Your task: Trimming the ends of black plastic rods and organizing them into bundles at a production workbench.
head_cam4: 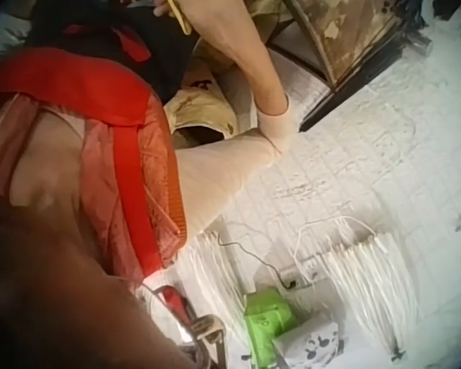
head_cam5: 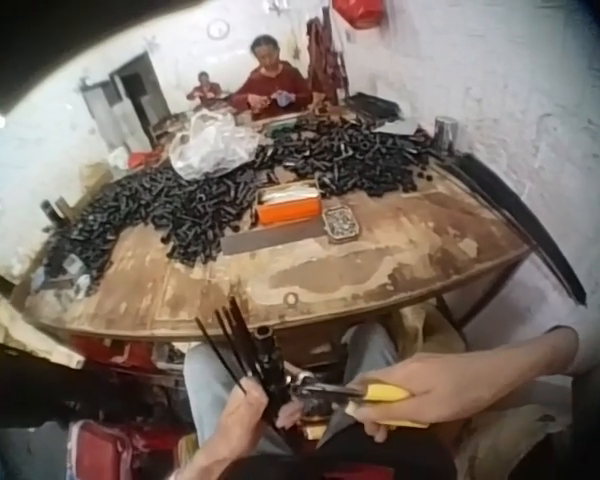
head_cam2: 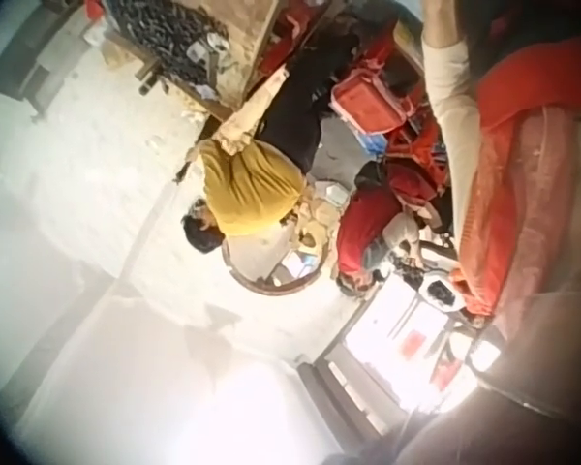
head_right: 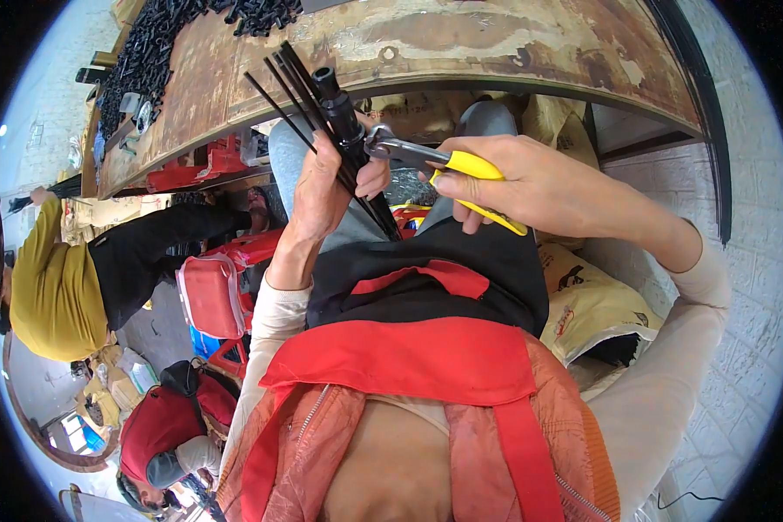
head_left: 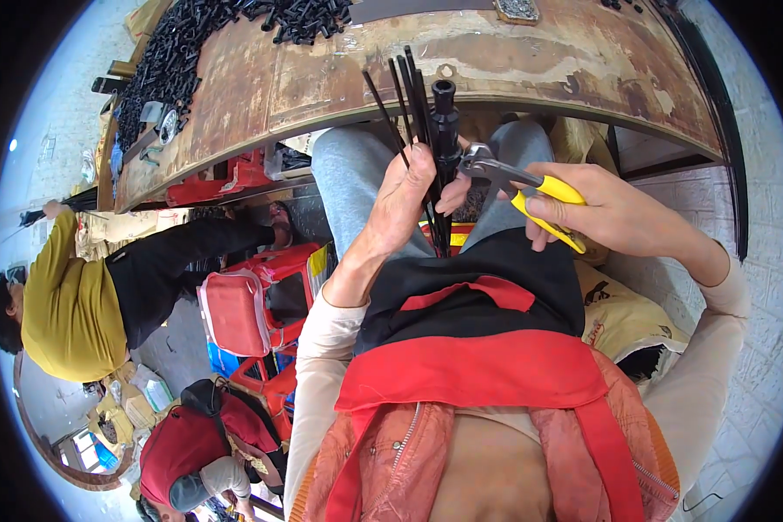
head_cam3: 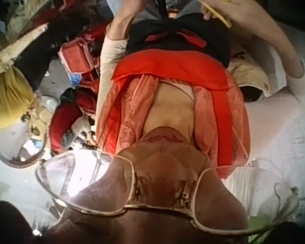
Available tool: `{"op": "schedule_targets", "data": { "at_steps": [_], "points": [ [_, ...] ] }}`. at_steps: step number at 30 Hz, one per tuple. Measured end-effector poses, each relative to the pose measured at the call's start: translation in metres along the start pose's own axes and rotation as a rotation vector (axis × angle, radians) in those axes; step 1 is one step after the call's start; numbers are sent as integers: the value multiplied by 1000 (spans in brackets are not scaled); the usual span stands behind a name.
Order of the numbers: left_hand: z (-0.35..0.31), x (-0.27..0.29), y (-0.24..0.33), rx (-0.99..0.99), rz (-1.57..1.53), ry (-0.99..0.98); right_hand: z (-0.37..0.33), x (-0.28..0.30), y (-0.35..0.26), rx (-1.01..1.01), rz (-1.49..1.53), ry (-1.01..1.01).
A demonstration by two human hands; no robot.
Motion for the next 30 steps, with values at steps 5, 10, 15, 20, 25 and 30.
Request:
{"op": "schedule_targets", "data": {
  "at_steps": [5,10,15,20,25,30],
  "points": [
    [2,-5,0,-21,18,-8,-3,2,-12,-75,105,-129],
    [-4,-8,3,-40,122,10,0,1,-12,-303,346,-276],
    [-7,-4,8,-55,72,107,6,-3,-11,-194,247,-222],
    [1,3,7,-34,69,18,-3,2,-9,-37,-118,15],
    [5,-5,2,0,37,34,-13,24,-33,-154,-368,81],
    [8,6,3,-73,25,82,8,29,-27,-1,-510,135]
  ]
}}
Point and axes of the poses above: each hand's wrist, its own z-axis towards the middle knuckle, its own x-axis out of the back of the hand, y = z × x, the point moved 5 cm from there along z, towards the middle knuckle, and after that the axes turned 9 degrees about -y, right-handed, at the moved point
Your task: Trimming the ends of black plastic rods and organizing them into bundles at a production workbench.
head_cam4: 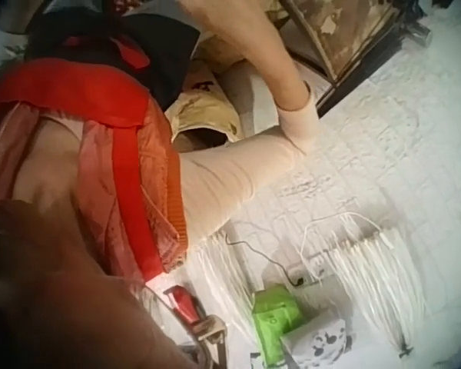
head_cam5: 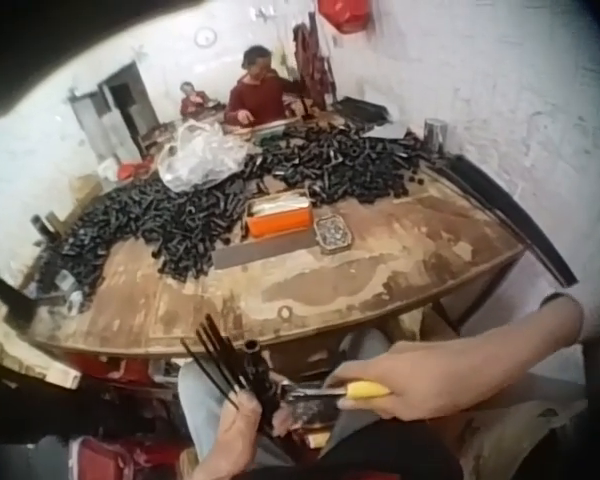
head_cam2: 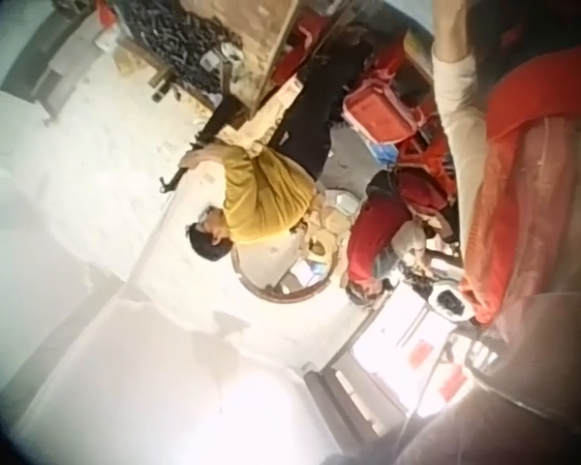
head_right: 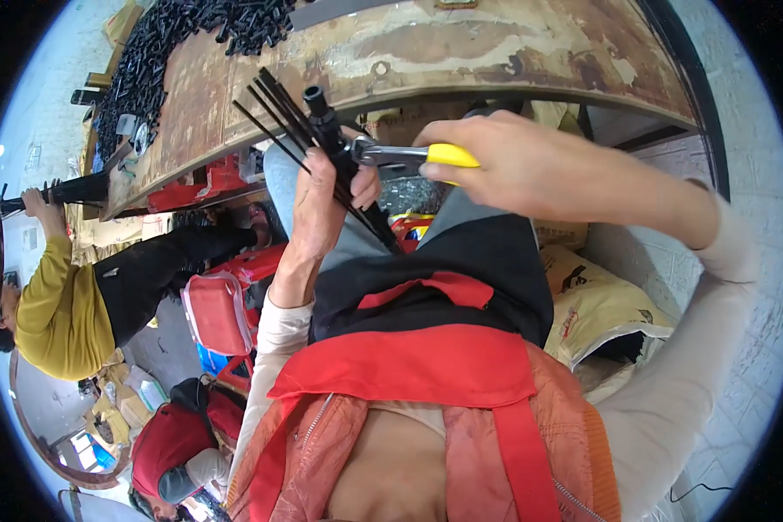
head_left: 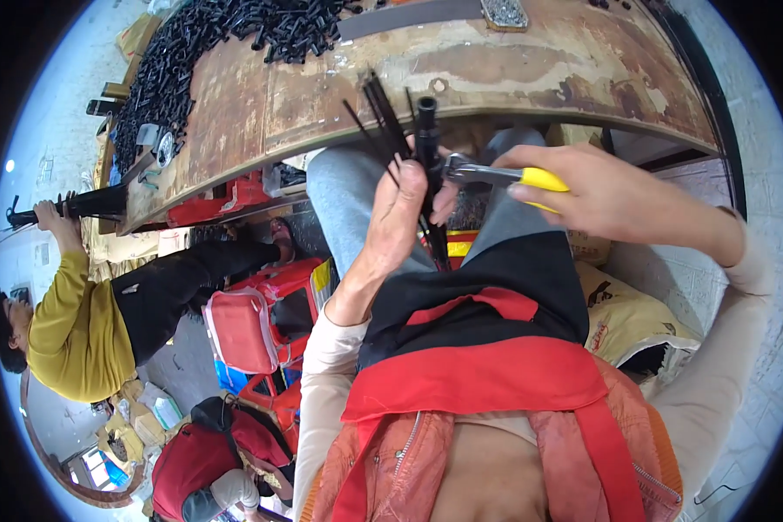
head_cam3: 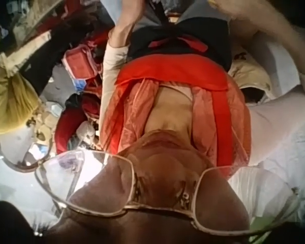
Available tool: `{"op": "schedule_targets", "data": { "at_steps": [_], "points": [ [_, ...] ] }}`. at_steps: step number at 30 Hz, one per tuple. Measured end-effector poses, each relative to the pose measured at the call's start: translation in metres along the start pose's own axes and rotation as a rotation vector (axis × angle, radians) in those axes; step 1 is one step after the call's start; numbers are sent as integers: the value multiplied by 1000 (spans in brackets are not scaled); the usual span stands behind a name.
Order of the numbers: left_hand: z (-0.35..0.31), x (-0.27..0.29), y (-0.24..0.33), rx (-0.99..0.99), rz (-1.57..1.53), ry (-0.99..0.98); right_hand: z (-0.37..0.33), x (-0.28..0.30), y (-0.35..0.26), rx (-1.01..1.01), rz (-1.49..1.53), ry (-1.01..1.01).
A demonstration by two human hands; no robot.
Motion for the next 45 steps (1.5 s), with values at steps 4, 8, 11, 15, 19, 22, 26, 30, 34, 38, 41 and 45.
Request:
{"op": "schedule_targets", "data": {
  "at_steps": [4,8,11,15,19,22,26,30,34,38,41,45],
  "points": [
    [8,50,12,-25,174,437,38,-2,55,37,-152,338],
    [-23,103,94,-295,245,876,35,41,131,-256,-756,567],
    [-42,92,149,-522,292,906,31,32,83,338,-924,832],
    [-40,83,143,-703,-145,587,34,-86,42,726,-20,78],
    [-39,84,79,-483,-414,714,17,-90,70,439,1401,3],
    [-21,58,13,-383,-739,459,-35,-50,119,563,1176,760],
    [-2,70,-93,-57,-1074,821,-107,-21,136,439,1131,1241],
    [-21,74,-171,289,-1067,682,-119,-1,103,684,956,1205],
    [-72,53,-195,632,-737,305,-22,-41,55,344,841,759],
    [2,9,-49,165,393,299,38,-72,58,314,868,511],
    [11,-11,-20,189,280,168,50,-62,56,323,892,525],
    [4,-5,-25,108,225,302,52,-59,60,337,1007,478]
  ]
}}
Point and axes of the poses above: each hand's wrist, its own z-axis towards the middle knuckle, its own x-axis out of the back of the hand, y = z × x, the point moved 5 cm from there along z, towards the middle knuckle, and after that the axes turned 9 degrees about -y, right-handed, at the moved point
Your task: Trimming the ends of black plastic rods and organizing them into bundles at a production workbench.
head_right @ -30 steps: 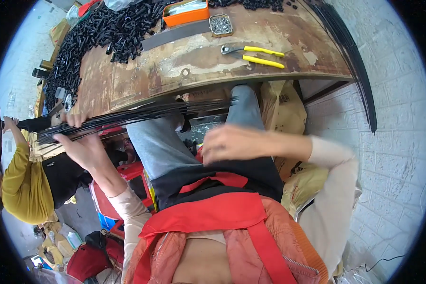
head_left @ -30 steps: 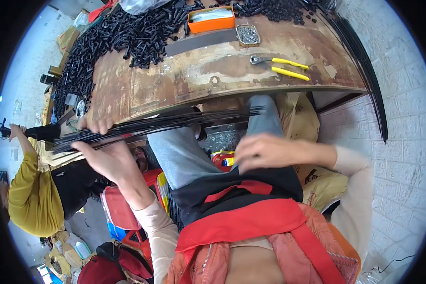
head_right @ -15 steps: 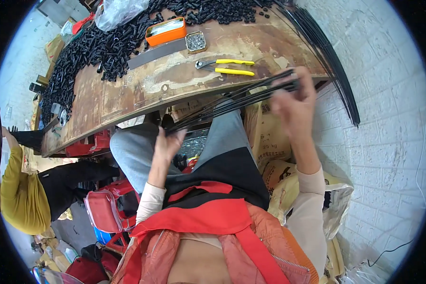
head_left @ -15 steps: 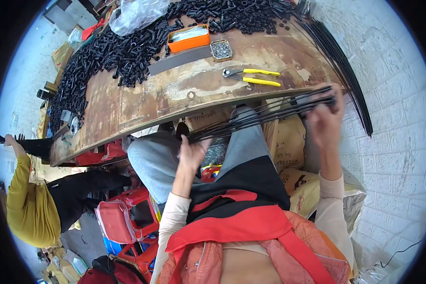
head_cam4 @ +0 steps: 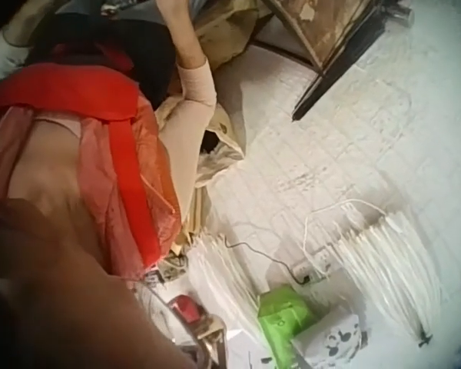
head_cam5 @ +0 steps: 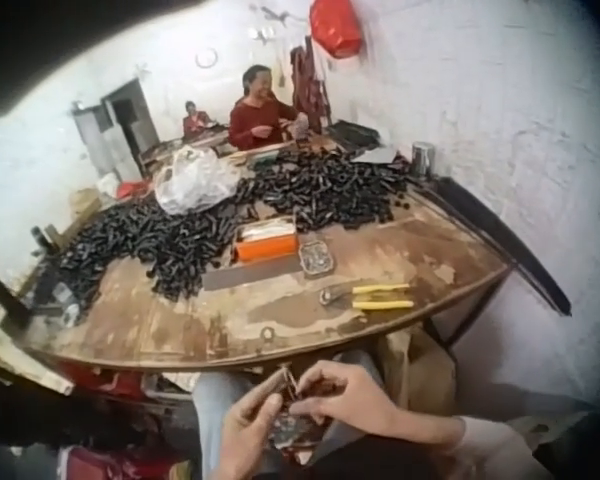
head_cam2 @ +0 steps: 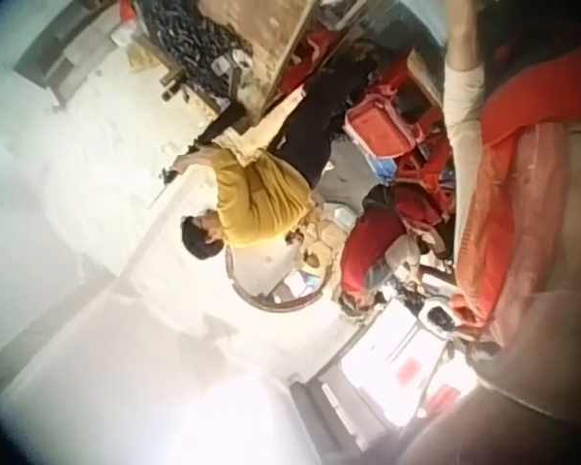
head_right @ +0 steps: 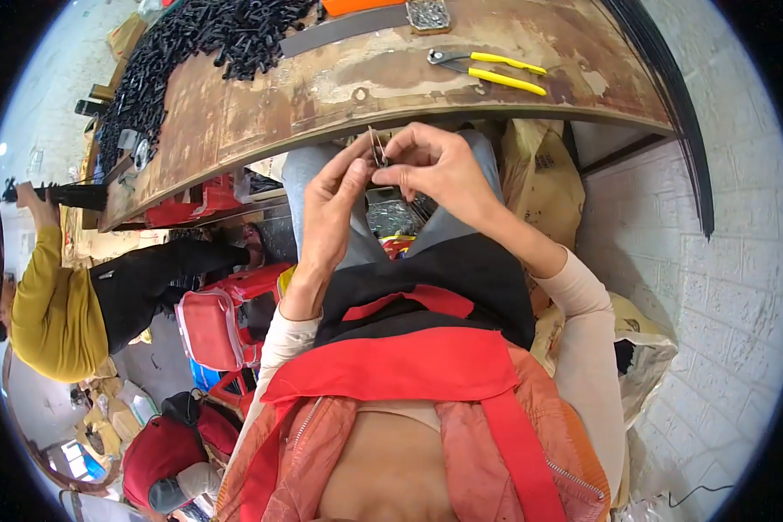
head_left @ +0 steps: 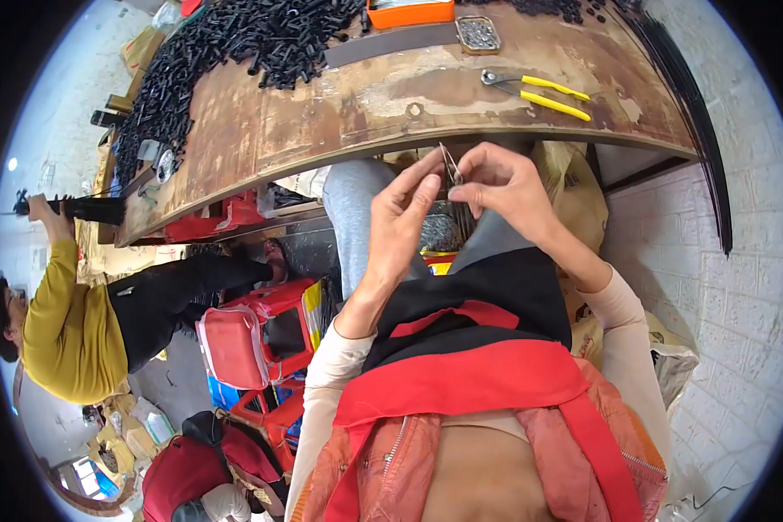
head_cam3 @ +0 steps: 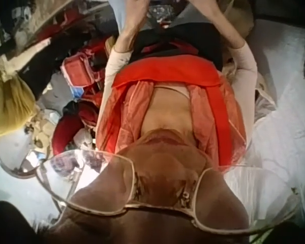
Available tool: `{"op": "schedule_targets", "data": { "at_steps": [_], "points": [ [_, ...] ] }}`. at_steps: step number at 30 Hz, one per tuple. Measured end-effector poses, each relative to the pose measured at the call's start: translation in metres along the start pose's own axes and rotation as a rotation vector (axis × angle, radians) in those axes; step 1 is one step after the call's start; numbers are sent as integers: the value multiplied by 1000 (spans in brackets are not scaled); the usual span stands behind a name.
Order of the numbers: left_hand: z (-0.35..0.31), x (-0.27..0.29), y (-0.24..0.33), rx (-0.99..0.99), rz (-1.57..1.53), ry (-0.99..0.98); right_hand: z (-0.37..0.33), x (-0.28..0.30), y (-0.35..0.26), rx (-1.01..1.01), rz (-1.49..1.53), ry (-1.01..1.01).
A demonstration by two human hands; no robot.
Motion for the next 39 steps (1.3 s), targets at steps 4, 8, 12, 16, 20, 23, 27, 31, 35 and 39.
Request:
{"op": "schedule_targets", "data": {
  "at_steps": [4,8,12,16,20,23,27,31,35,39],
  "points": [
    [-2,0,-4,48,-36,-3,1,6,0,25,29,4],
    [-3,-2,6,-40,7,-46,0,4,0,22,37,-54],
    [-8,-1,14,-18,-34,2,2,-2,-2,-14,149,-103],
    [-4,0,14,43,-222,-145,0,-8,-1,-73,226,-219],
    [-1,-8,12,133,-370,-200,-3,-12,0,-64,245,-276],
    [-8,-10,12,49,-260,-55,-8,-17,-8,128,273,-142],
    [-23,-21,18,-92,-191,183,-15,-16,-8,234,240,-20],
    [-12,-9,18,-17,-215,-48,-12,-16,-15,260,230,-129],
    [-2,-12,17,80,-406,-311,-6,-14,-19,213,255,-289],
    [2,-12,18,89,-476,-373,1,-12,-16,193,378,-393]
  ]
}}
Point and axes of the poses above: each hand's wrist, its own z-axis towards the middle knuckle, its own x-axis out of the back of the hand, y = z × x, the point moved 5 cm from there along z, towards the middle knuckle, and after that the axes turned 9 degrees about -y, right-handed, at the moved point
